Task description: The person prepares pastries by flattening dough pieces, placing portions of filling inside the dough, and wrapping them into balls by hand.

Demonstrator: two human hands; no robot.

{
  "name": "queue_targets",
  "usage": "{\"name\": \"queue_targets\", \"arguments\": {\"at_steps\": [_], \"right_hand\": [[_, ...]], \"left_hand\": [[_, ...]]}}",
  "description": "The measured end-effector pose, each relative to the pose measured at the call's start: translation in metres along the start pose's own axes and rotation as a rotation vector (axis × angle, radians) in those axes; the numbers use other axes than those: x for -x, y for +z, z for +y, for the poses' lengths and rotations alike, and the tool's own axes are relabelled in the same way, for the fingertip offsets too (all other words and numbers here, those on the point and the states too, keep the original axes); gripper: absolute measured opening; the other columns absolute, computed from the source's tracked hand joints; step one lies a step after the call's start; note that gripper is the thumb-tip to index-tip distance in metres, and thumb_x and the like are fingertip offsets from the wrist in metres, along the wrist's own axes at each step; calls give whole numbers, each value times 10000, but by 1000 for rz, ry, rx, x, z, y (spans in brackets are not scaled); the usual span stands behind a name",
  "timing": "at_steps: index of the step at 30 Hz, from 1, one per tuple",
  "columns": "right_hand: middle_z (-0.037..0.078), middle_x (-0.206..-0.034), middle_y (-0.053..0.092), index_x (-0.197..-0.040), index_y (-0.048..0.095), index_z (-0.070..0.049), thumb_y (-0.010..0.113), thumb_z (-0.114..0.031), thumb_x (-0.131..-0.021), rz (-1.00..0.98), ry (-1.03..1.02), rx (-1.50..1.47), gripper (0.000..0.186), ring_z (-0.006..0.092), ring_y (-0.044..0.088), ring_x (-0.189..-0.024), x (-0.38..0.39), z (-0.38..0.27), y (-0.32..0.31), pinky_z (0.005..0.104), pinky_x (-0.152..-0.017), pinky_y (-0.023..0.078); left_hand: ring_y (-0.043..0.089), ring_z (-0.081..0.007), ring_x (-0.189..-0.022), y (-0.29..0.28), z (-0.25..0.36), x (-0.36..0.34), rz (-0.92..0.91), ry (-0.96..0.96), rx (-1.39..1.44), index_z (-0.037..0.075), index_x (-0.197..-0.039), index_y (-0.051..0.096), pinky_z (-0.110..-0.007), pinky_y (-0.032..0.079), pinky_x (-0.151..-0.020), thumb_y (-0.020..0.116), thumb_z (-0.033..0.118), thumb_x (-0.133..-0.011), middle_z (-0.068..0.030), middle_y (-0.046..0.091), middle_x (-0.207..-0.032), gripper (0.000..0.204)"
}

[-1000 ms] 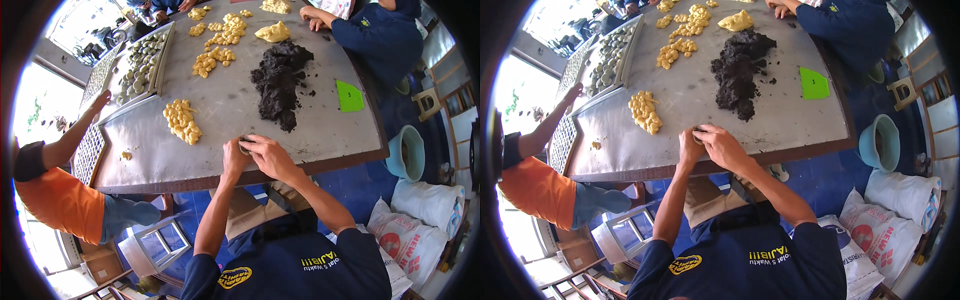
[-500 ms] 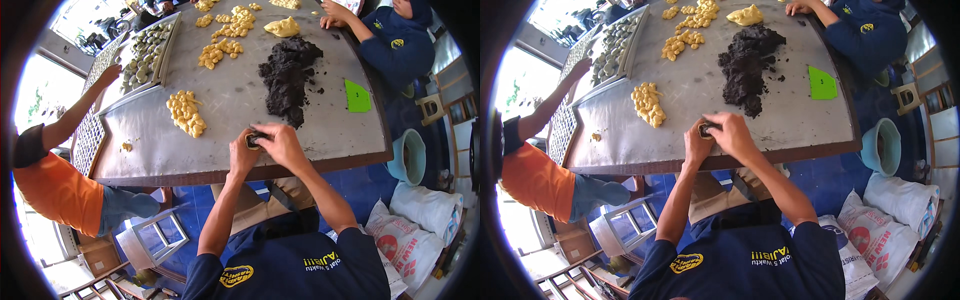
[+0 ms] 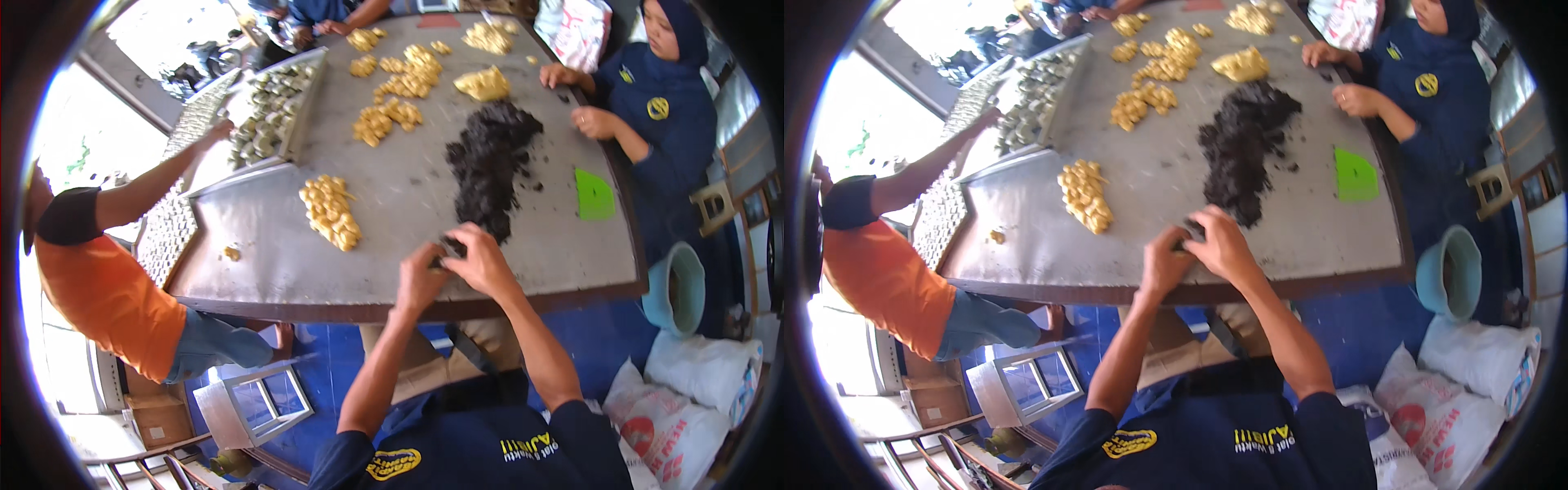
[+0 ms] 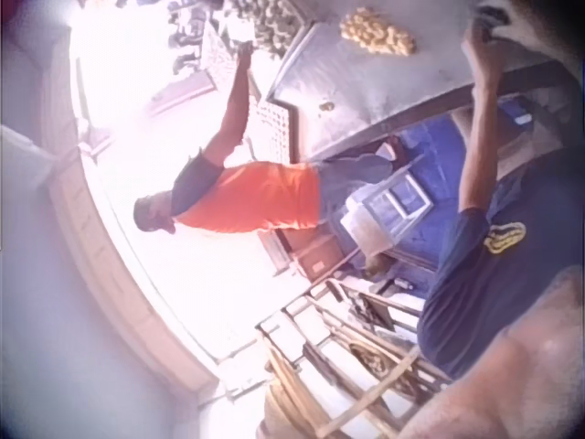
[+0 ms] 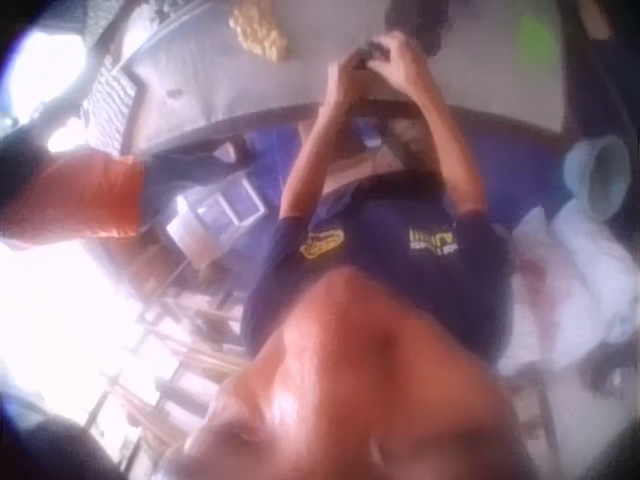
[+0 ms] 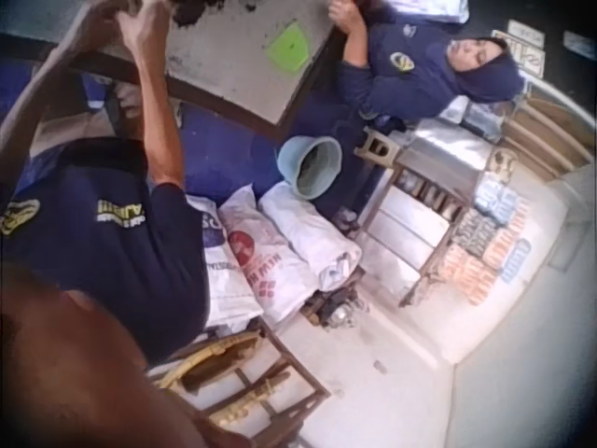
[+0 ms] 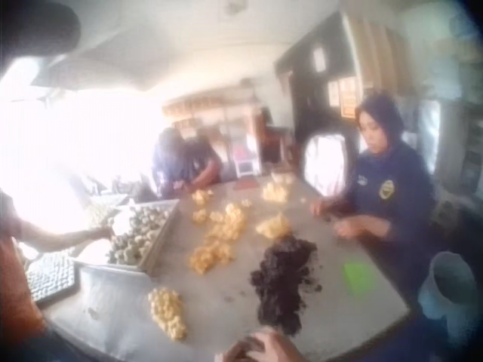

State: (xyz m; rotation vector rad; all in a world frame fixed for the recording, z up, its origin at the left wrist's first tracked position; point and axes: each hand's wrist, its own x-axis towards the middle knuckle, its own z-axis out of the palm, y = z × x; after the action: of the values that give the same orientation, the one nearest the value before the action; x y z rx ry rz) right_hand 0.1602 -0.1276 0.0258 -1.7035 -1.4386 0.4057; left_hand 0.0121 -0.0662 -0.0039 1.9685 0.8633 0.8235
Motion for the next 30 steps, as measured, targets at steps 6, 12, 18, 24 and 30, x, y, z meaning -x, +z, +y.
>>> {"name": "queue_targets", "arguments": {"at_steps": [6, 12, 18, 24, 30], "right_hand": [[221, -1094, 657, -1137, 701, 48, 764, -29, -796, 223, 60, 236, 356, 403, 628, -1062, 17, 1, -28, 442, -939, 507], [226, -1078, 667, -1164, 718, 53, 728, 46, -829, 243, 104, 432, 335, 399, 642, -1006, 36, 41, -48, 443, -856, 531], [223, -1002, 669, -1165, 720, 54, 708, 49, -847, 277, 43, 366, 318, 405, 654, -884, 26, 45, -43, 446, -776, 531], [238, -968, 657, -1164, 715, 61, 655, 42, -879, 244, -8, 601, 292, 411, 654, -863, 24, 34, -50, 440, -769, 532], [278, -1047, 704, -1272, 670, 29, 695, 29, -838, 19, 74, -16, 434, 399, 707, -933, 29, -43, -24, 414, -794, 550]], "left_hand": [[727, -292, -876, 0, -1, 9, 30, -88, 25, 43, -967, 660, -379, 557, -785, 851, 226, -819, -151, 726, -923, 303], [724, -263, -890, -6, 8, 10, 54, -126, 110, 55, -1036, 665, -375, 557, -807, 849, 256, -835, -131, 730, -950, 339], [705, -272, -853, -7, 5, 9, 30, -69, 75, 44, -1022, 673, -370, 554, -804, 856, 307, -833, -132, 724, -926, 372], [707, -287, -839, -8, 5, 10, -20, -85, 43, 38, -1016, 665, -389, 554, -786, 856, 324, -829, -142, 719, -920, 392], [705, -322, -860, -8, 11, 10, -39, -111, 75, 23, -1028, 660, -397, 550, -787, 855, 254, -807, -161, 708, -918, 374]]}}
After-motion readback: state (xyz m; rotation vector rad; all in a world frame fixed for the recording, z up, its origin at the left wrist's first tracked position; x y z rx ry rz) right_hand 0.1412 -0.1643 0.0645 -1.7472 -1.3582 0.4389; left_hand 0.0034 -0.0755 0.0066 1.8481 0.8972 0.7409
